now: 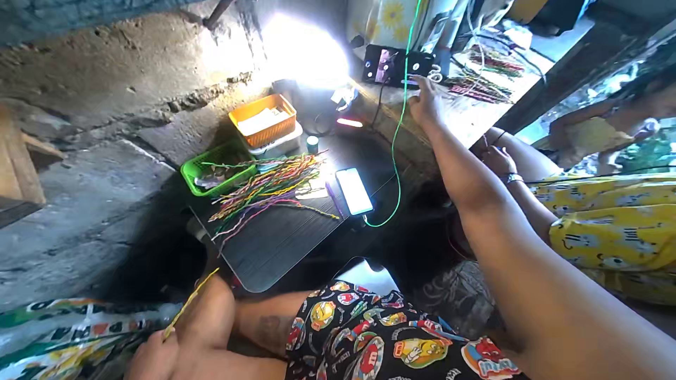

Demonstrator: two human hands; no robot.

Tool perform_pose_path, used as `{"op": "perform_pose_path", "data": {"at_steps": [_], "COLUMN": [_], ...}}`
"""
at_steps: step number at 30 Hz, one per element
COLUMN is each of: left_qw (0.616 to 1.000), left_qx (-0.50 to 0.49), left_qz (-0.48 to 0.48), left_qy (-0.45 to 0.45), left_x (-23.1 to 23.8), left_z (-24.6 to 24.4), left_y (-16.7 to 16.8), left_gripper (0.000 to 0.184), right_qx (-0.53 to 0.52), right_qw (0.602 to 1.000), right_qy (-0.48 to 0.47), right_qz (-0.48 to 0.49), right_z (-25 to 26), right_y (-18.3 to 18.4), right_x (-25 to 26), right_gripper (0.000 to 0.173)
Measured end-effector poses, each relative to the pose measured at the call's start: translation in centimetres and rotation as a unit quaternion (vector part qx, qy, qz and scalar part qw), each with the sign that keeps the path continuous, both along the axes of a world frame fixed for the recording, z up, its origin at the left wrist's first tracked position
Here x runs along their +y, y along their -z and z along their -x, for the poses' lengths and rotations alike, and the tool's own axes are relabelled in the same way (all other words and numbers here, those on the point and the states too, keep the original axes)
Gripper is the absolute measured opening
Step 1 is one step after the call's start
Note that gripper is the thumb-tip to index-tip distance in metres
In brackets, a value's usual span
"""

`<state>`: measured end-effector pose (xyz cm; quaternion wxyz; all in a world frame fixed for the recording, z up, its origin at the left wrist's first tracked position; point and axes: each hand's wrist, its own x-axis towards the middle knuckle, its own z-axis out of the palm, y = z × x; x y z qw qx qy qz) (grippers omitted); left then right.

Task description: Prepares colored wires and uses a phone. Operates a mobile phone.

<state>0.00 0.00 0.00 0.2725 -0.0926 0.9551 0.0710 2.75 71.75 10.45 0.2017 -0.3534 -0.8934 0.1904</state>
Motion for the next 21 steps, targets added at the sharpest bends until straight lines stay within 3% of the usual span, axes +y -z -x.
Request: {"op": "perform_pose_path", "data": {"at_steps": [5,21], "left_qw": [0.999,0.998], "left_qx": [0.029,0.017], "left_qz": [-0.04,-0.063], "left_qy": [-0.016,-0.019], "left_x": [0.8,0.3], "left_z": [-0.5,0.2], "left_y": [-1.0,-0.5], "left_gripper": [0.047,0.043], "right_qx": [0.018,0.004], "right_qw": [0.997,0.998], "right_qy": [0.068,0.062], "right_qz": [-0.025,0.011], "right_z": [-0.1,-0.1], "right_y": [0.8,-0.1], "right_x": [1.5,0.4], "right_gripper": [0.049,0.046]}}
